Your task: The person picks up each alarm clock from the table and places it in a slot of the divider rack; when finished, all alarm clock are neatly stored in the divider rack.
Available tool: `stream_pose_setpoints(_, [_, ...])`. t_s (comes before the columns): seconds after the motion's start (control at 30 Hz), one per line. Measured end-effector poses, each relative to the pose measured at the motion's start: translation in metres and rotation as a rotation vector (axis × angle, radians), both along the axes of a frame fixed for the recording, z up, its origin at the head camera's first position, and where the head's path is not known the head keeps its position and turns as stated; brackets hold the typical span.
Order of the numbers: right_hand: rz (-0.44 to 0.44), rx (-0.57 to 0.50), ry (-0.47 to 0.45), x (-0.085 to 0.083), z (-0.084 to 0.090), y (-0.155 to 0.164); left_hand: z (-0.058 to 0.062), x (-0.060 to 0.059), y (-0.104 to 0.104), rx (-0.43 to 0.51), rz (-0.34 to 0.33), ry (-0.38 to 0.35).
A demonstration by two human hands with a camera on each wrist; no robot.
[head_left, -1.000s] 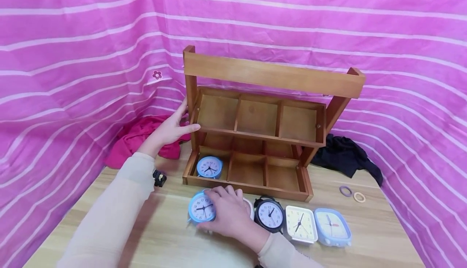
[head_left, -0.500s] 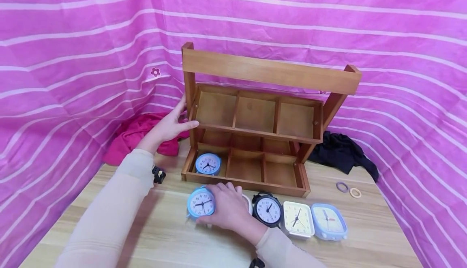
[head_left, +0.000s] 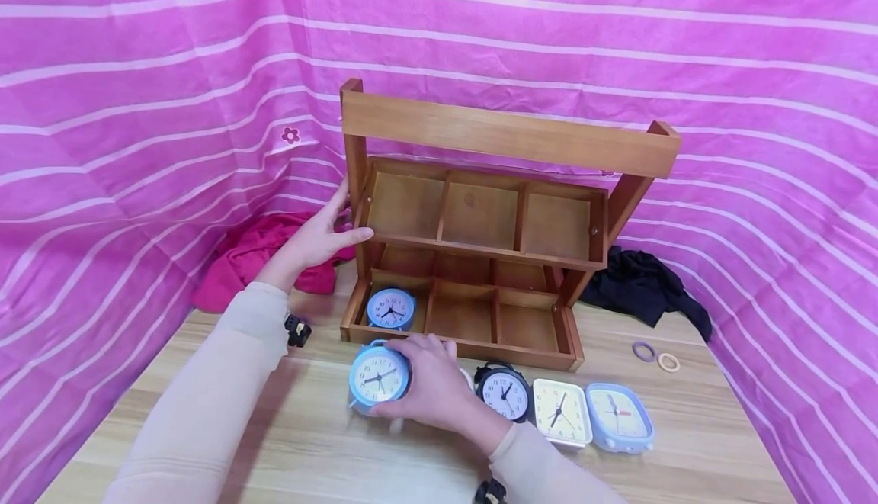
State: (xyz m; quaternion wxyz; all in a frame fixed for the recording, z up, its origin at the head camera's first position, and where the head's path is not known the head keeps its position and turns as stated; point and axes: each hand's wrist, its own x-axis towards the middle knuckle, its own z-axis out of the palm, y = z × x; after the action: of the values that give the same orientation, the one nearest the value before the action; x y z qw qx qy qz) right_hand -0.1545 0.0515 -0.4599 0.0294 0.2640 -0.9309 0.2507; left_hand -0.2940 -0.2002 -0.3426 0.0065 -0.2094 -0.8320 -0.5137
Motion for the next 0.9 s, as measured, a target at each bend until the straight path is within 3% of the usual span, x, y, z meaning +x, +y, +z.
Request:
stream_pose_setpoints(0.17, [0.035, -0.078, -0.05, -0.009, 0.02, 0.015, 0.0, 0.001, 0.0, 0.0, -0.007, -0.001])
stream_pose_setpoints(0.4, [0.025, -0.109, -0.074, -0.039, 0.034, 0.043, -0.001, -0.002, 0.0, 0.009, -0.011, 0.011])
stream_pose_setpoints(0.7, [0.004, -0.108, -0.114, -0.077, 0.037, 0.082, -0.025, -0.028, -0.008, 0.009, -0.007, 0.048])
stream_pose_setpoints(0.83, [-0.013, -0.094, -0.138, -0.092, 0.037, 0.097, -0.026, -0.027, -0.009, 0.009, -0.01, 0.052])
stream_pose_setpoints(0.9, [-0.026, -0.089, -0.156, -0.098, 0.037, 0.104, -0.019, -0.019, -0.007, 0.012, -0.014, 0.035])
